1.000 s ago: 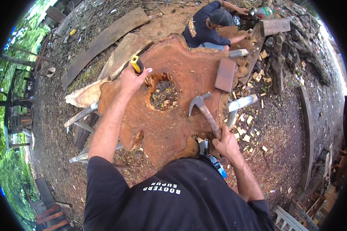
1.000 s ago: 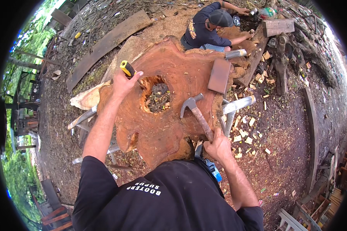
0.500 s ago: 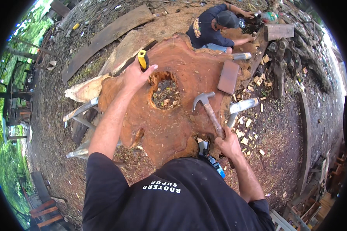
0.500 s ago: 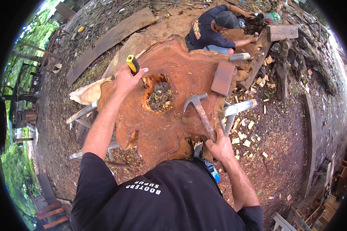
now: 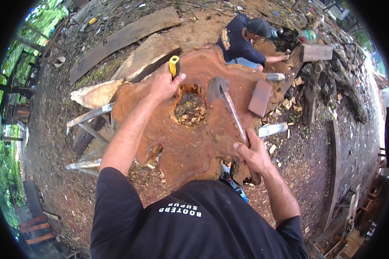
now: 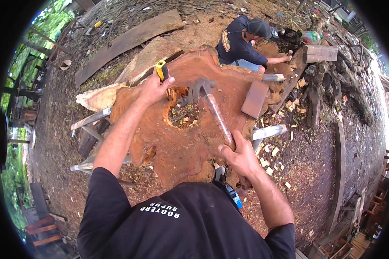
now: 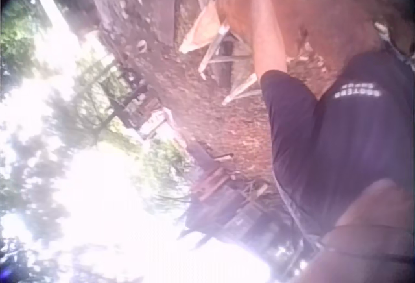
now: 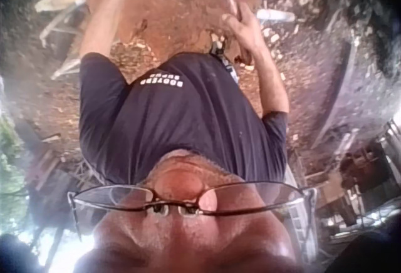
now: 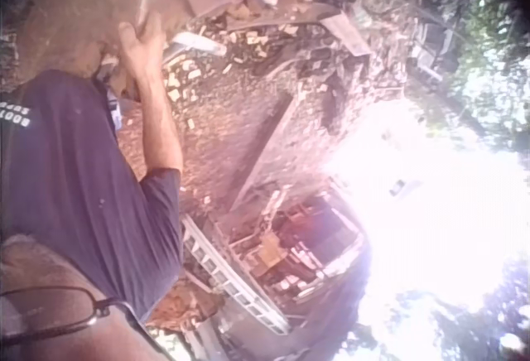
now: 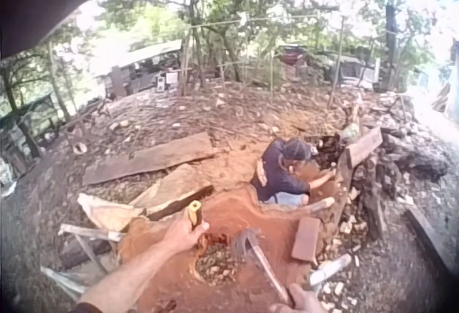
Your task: The person uses a hammer and a chisel to hollow out the center of a large wooden slab resting on sawhorses. The person repeatedly strikes the chisel with the hammer to remove wood chips from a central hole.
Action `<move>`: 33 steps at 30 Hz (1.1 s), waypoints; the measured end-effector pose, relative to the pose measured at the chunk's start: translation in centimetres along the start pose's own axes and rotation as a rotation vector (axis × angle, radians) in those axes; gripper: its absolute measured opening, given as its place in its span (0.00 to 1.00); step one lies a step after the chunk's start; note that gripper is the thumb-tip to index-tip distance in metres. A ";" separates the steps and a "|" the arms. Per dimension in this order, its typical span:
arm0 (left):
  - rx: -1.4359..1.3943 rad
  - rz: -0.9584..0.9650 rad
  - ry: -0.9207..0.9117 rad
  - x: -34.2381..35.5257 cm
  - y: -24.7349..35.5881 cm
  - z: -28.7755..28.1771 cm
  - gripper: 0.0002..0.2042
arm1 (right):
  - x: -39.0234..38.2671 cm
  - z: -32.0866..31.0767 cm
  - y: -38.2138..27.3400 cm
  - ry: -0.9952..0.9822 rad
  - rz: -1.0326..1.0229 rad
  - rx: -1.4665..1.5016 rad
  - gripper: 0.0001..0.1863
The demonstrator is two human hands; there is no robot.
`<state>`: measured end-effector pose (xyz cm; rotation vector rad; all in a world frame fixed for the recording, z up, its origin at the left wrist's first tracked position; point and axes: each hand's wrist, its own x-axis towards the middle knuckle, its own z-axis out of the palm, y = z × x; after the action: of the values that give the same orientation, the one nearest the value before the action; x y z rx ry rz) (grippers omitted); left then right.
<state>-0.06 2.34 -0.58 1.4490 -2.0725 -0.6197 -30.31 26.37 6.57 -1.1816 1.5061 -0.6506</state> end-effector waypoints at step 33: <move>-0.060 -0.204 -0.115 -6.5 -0.9 1.8 0.29 | 7.2 2.7 -7.0 -0.024 -0.154 -0.513 0.26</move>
<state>1.26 8.33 -3.56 1.6367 -1.9874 -0.8564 -25.07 17.69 9.01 -1.6992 1.6240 -0.3521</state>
